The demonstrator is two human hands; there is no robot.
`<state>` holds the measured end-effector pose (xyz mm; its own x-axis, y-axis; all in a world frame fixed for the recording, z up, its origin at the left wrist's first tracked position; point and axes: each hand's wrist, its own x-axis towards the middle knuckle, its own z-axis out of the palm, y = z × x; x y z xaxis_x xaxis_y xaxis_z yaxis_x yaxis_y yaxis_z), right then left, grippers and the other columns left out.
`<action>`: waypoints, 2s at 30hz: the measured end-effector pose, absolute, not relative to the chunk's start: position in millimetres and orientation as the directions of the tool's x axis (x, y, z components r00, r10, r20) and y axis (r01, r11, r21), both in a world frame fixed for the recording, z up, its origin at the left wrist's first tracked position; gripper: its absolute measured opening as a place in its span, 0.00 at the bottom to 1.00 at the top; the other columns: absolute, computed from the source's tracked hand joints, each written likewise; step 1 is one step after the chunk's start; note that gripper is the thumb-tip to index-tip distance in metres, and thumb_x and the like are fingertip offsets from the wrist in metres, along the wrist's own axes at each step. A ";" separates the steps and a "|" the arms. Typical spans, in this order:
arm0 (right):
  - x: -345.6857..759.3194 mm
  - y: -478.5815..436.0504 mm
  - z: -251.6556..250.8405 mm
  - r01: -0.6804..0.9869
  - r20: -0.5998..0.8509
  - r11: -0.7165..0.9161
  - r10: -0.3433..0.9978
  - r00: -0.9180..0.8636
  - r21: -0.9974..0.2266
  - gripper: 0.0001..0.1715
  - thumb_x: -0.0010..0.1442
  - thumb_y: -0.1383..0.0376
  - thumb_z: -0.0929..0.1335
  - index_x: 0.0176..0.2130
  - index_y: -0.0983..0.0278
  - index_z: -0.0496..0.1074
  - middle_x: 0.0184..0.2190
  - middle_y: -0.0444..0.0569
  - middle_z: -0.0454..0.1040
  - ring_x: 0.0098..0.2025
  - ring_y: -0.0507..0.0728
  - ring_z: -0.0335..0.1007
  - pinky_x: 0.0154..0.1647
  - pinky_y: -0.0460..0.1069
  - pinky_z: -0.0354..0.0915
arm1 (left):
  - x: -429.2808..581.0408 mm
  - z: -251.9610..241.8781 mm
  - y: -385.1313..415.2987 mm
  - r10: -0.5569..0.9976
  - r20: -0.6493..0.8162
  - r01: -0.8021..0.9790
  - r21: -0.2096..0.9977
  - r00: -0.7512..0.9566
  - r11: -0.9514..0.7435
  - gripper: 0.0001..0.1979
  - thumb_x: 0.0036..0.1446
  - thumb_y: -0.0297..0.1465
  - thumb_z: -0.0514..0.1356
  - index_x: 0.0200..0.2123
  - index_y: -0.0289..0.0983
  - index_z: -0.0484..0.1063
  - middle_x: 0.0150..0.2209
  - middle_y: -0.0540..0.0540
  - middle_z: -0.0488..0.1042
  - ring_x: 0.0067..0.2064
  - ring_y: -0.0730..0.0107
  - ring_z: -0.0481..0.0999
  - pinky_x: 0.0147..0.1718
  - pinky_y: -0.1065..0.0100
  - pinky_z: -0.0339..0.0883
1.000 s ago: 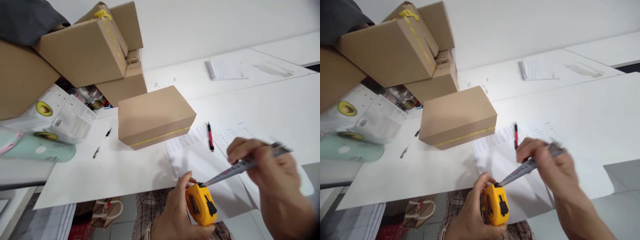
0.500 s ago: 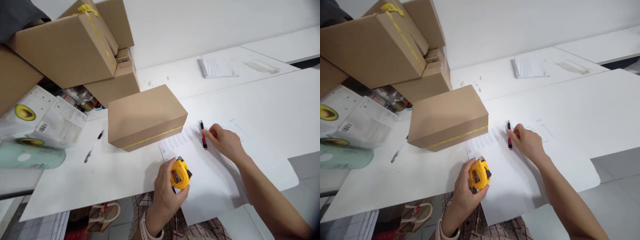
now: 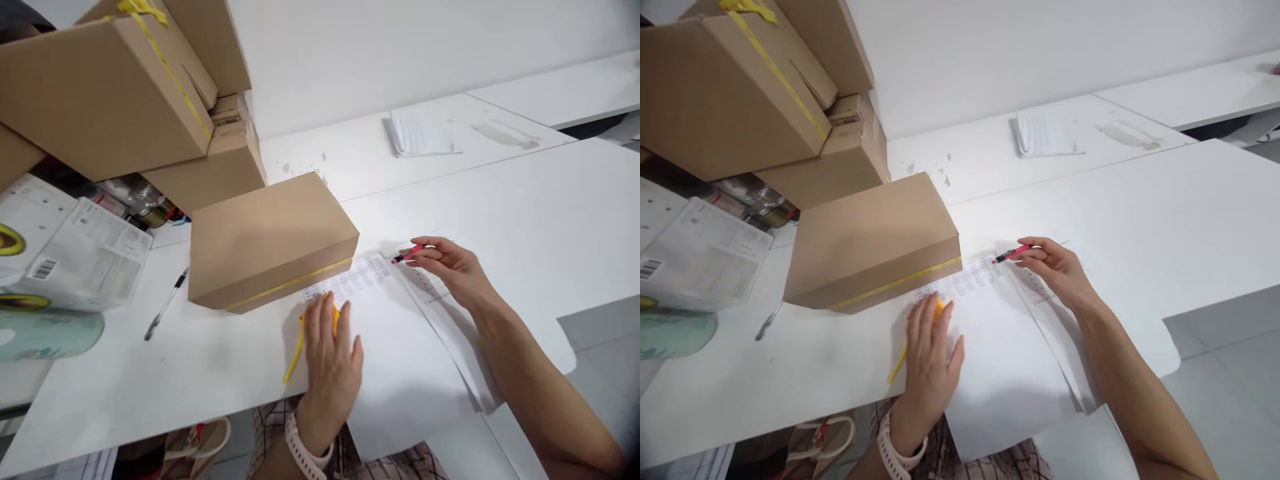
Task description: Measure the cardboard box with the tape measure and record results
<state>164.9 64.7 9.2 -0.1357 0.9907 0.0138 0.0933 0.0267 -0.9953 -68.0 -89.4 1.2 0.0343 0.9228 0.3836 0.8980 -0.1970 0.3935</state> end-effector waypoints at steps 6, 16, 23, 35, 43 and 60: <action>144.7 61.2 1.0 0.097 0.039 0.037 0.999 0.018 -0.995 0.23 0.56 0.46 0.74 0.34 0.57 0.64 0.21 0.41 0.74 0.25 0.55 0.72 0.34 0.53 0.71 | -3.5 2.9 -65.1 0.909 0.146 0.771 0.488 0.390 -0.409 0.37 0.63 0.33 0.62 0.68 0.22 0.51 0.73 0.23 0.48 0.75 0.42 0.40 0.69 0.42 0.52; 147.4 65.5 -19.8 0.196 -0.109 -0.069 0.974 -0.200 -0.978 0.22 0.63 0.46 0.69 0.32 0.61 0.77 0.23 0.44 0.69 0.27 0.53 0.65 0.30 0.49 0.62 | 8.5 -17.4 -43.7 0.894 0.052 0.846 0.304 0.444 -0.438 0.42 0.69 0.51 0.49 0.70 0.22 0.49 0.73 0.25 0.45 0.75 0.45 0.36 0.72 0.42 0.43; 139.0 62.9 -18.3 0.132 -0.102 -0.079 0.979 -0.174 -0.988 0.20 0.53 0.52 0.78 0.34 0.60 0.70 0.22 0.40 0.70 0.23 0.52 0.66 0.25 0.48 0.61 | 8.2 -15.0 -43.1 0.894 0.056 0.852 0.280 0.445 -0.442 0.42 0.69 0.51 0.49 0.71 0.22 0.49 0.73 0.26 0.48 0.75 0.45 0.42 0.71 0.42 0.44; 137.3 58.1 -29.9 0.327 0.082 0.088 0.996 -0.032 -0.941 0.18 0.56 0.61 0.72 0.24 0.60 0.62 0.19 0.39 0.62 0.21 0.50 0.56 0.22 0.47 0.54 | 7.5 -12.1 -41.6 0.894 0.043 0.857 0.267 0.446 -0.440 0.42 0.68 0.51 0.50 0.70 0.22 0.51 0.72 0.27 0.52 0.75 0.45 0.45 0.71 0.42 0.45; 139.3 59.8 -33.7 0.368 0.063 0.083 0.996 -0.066 -0.926 0.18 0.58 0.59 0.72 0.25 0.60 0.62 0.19 0.40 0.65 0.22 0.51 0.58 0.23 0.48 0.56 | 8.2 -11.3 -41.9 0.895 0.051 0.859 0.264 0.443 -0.440 0.42 0.68 0.51 0.51 0.70 0.23 0.51 0.72 0.27 0.53 0.75 0.45 0.46 0.71 0.42 0.46; 137.2 60.0 -27.4 0.350 0.047 0.058 0.998 -0.039 -0.935 0.18 0.56 0.62 0.71 0.23 0.60 0.60 0.18 0.40 0.61 0.22 0.50 0.56 0.23 0.48 0.55 | 7.3 -11.1 -41.3 0.893 0.040 0.855 0.273 0.447 -0.440 0.42 0.68 0.51 0.51 0.70 0.23 0.52 0.72 0.26 0.54 0.74 0.44 0.46 0.71 0.42 0.46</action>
<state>137.2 60.0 -27.4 -0.0386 0.9981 0.0472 0.3500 0.0578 -0.9350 7.3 -41.3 -11.1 0.4473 0.8935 0.0396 0.8554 -0.4403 0.2727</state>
